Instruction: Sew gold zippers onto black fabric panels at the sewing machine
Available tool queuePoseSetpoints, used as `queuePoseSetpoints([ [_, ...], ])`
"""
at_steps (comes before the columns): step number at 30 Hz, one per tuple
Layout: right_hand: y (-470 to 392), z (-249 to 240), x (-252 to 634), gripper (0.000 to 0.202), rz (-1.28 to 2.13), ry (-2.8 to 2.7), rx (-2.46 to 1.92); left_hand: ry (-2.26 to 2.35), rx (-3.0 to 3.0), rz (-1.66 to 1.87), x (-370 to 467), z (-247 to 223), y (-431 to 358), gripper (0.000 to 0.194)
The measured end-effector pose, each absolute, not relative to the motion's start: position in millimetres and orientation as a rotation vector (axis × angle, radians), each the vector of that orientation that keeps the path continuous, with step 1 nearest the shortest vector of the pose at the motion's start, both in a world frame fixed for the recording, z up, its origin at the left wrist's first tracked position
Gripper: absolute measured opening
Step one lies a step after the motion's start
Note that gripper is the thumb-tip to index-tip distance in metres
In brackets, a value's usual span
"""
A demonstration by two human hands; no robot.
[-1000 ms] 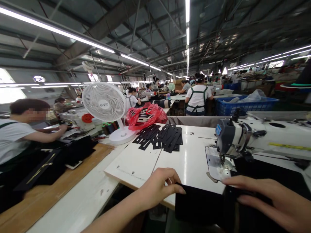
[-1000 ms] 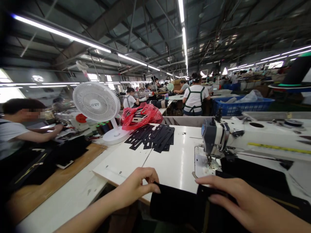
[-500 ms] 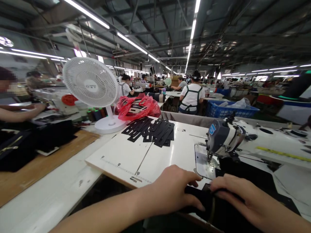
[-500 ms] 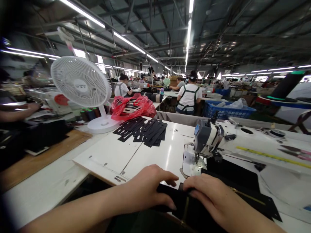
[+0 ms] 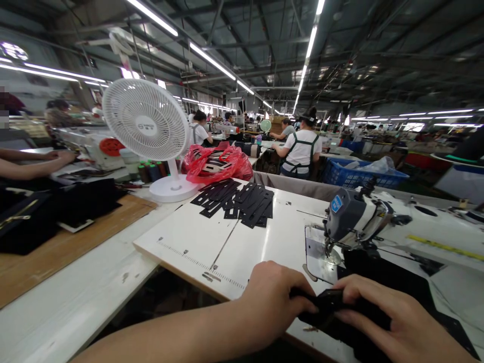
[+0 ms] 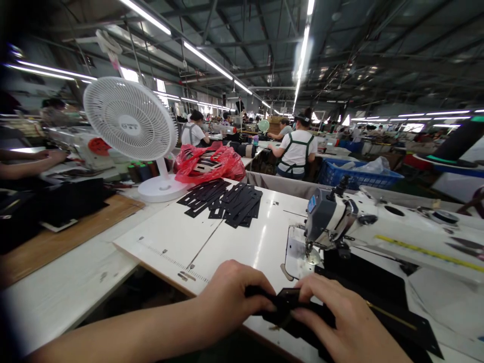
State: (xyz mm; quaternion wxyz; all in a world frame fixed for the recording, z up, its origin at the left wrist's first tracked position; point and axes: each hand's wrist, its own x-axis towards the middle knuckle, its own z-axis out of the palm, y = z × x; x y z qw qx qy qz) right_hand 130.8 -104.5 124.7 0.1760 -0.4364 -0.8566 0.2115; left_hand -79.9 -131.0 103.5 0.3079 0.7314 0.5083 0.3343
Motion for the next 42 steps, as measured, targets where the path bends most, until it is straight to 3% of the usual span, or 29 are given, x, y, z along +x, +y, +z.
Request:
queuePoseSetpoints([
  [15, -57.4, 133.0, 120.0, 0.018, 1.037, -2.228, -1.287, 1.051, 1.327, 0.87, -85.5, 96.6, -86.1, 0.02],
  [24, -33.6, 131.9, 113.2, 0.028, 1.316, -2.103, -1.339, 1.083, 1.207, 0.759, -90.3, 88.9, -69.2, 0.038],
  [32, -36.8, 133.0, 109.6, 0.023, 1.411, -1.944, -1.314, 1.1, 1.273, 0.779, -89.6, 91.4, -65.7, 0.038],
  [38, -41.1, 133.3, 127.0, 0.024, 1.455, -1.653, -1.314, 1.146, 1.413, 1.286, -110.6, 113.6, -74.7, 0.036],
  [42, -47.9, 126.1, 136.3, 0.023, 1.495, -1.383, -1.29, 1.26, 1.328, 1.734, -120.9, 97.8, -102.8, 0.031],
])
